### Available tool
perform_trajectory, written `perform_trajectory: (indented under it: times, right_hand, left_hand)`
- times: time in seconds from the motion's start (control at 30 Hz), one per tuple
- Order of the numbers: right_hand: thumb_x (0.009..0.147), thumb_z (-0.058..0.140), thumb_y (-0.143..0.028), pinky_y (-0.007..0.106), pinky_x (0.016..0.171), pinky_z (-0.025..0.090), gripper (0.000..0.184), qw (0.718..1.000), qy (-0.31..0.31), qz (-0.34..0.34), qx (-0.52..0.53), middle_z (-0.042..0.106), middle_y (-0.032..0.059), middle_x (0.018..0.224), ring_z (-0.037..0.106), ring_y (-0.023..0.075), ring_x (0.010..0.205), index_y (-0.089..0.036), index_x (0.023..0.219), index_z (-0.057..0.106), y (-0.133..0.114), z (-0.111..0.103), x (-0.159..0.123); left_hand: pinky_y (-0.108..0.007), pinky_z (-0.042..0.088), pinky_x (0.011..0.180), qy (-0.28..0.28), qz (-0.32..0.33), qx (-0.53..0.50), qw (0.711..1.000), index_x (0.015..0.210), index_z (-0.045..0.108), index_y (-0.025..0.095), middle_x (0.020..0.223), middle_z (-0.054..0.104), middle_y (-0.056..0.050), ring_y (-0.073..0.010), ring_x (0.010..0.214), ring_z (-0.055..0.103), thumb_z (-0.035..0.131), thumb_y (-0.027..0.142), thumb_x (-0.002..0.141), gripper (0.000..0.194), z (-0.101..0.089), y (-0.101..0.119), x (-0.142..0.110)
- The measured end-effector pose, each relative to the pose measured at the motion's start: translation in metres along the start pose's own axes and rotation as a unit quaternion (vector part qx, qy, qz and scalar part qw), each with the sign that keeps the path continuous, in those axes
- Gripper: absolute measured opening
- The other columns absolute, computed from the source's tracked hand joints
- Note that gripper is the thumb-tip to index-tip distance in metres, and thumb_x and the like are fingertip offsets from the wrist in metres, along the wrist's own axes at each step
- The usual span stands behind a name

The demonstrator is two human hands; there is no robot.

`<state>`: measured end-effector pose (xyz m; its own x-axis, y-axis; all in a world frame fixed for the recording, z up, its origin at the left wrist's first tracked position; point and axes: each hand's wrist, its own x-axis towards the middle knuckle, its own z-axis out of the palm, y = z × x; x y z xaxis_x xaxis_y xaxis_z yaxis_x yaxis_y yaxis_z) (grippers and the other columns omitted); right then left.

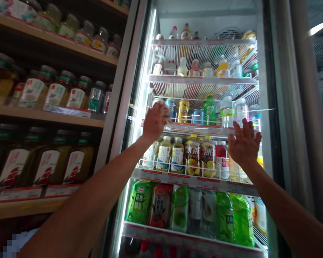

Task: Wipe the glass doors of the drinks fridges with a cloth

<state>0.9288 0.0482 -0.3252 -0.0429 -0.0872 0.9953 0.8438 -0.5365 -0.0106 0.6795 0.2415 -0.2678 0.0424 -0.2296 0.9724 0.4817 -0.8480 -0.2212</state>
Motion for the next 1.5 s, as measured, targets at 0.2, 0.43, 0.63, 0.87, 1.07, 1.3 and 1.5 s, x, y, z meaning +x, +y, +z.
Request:
perform_trajectory:
  times: [0.2, 0.43, 0.63, 0.87, 1.07, 1.3, 1.5]
  right_hand:
    - [0.090, 0.029, -0.041, 0.054, 0.107, 0.021, 0.051, 1.000, 0.010, 0.005, 0.010, 0.028, 0.0115, 0.147, 0.024, 0.0283, 0.137, -0.022, 0.137, 0.035, -0.002, 0.001, -0.001]
    - [0.090, 0.030, -0.039, 0.052, 0.107, 0.022, 0.051, 1.000, 0.001, -0.003, -0.002, 0.029, 0.0127, 0.147, 0.025, 0.0280, 0.136, -0.020, 0.136, 0.037, 0.000, -0.001, -0.001]
    - [0.089, 0.032, -0.038, 0.053, 0.108, 0.021, 0.050, 1.000, -0.001, 0.004, 0.008, 0.028, 0.0122, 0.147, 0.024, 0.0281, 0.137, -0.020, 0.137, 0.036, -0.003, -0.003, -0.001]
    - [0.089, 0.034, -0.035, 0.052, 0.108, 0.021, 0.048, 1.000, 0.004, 0.002, 0.027, 0.031, 0.0114, 0.146, 0.026, 0.0276, 0.136, -0.021, 0.135, 0.039, -0.001, -0.005, -0.002]
    - [0.089, 0.036, -0.036, 0.051, 0.109, 0.020, 0.048, 0.999, 0.003, 0.011, 0.033, 0.030, 0.0110, 0.147, 0.024, 0.0272, 0.137, -0.022, 0.135, 0.038, -0.004, -0.006, -0.002]
    - [0.089, 0.034, -0.036, 0.050, 0.109, 0.020, 0.048, 0.999, -0.003, 0.009, 0.033, 0.030, 0.0090, 0.147, 0.025, 0.0261, 0.137, -0.024, 0.135, 0.038, -0.001, -0.006, -0.002]
    - [0.088, 0.034, -0.038, 0.051, 0.109, 0.020, 0.049, 0.999, -0.004, 0.018, 0.028, 0.029, 0.0097, 0.147, 0.024, 0.0266, 0.137, -0.023, 0.135, 0.037, -0.002, -0.004, -0.002]
  left_hand:
    - [-0.041, 0.028, 0.111, 0.024, -0.020, 0.007, 0.999, 0.129, 0.040, 0.007, 0.141, 0.036, -0.013, -0.0229, 0.134, 0.028, 0.035, 0.016, 0.083, 0.047, 0.012, 0.027, -0.011]
    - [-0.042, 0.026, 0.112, -0.090, 0.160, 0.003, 0.983, 0.128, 0.041, 0.013, 0.141, 0.038, -0.010, -0.0224, 0.134, 0.029, 0.041, 0.017, 0.084, 0.044, 0.011, 0.055, -0.032]
    - [-0.051, 0.030, 0.106, 0.051, -0.147, 0.077, 0.985, 0.129, 0.038, 0.009, 0.142, 0.034, -0.017, -0.0272, 0.133, 0.029, 0.038, 0.016, 0.086, 0.044, -0.012, -0.003, -0.018]
    - [-0.042, 0.023, 0.113, -0.106, 0.215, 0.061, 0.969, 0.129, 0.041, 0.017, 0.143, 0.037, -0.007, -0.0184, 0.135, 0.028, 0.039, 0.021, 0.087, 0.042, 0.005, 0.054, -0.051]
    - [-0.052, 0.030, 0.105, 0.036, -0.125, 0.092, 0.987, 0.129, 0.038, 0.010, 0.142, 0.035, -0.015, -0.0263, 0.132, 0.031, 0.038, 0.019, 0.087, 0.042, -0.015, -0.006, -0.030]
    - [-0.042, 0.022, 0.113, -0.087, 0.196, 0.054, 0.975, 0.130, 0.040, 0.016, 0.144, 0.034, -0.007, -0.0200, 0.136, 0.025, 0.040, 0.021, 0.086, 0.044, 0.016, 0.073, -0.046]
    - [-0.054, 0.024, 0.108, 0.010, -0.107, 0.099, 0.989, 0.130, 0.037, 0.010, 0.142, 0.035, -0.017, -0.0268, 0.133, 0.031, 0.034, 0.019, 0.088, 0.044, -0.017, 0.000, -0.032]
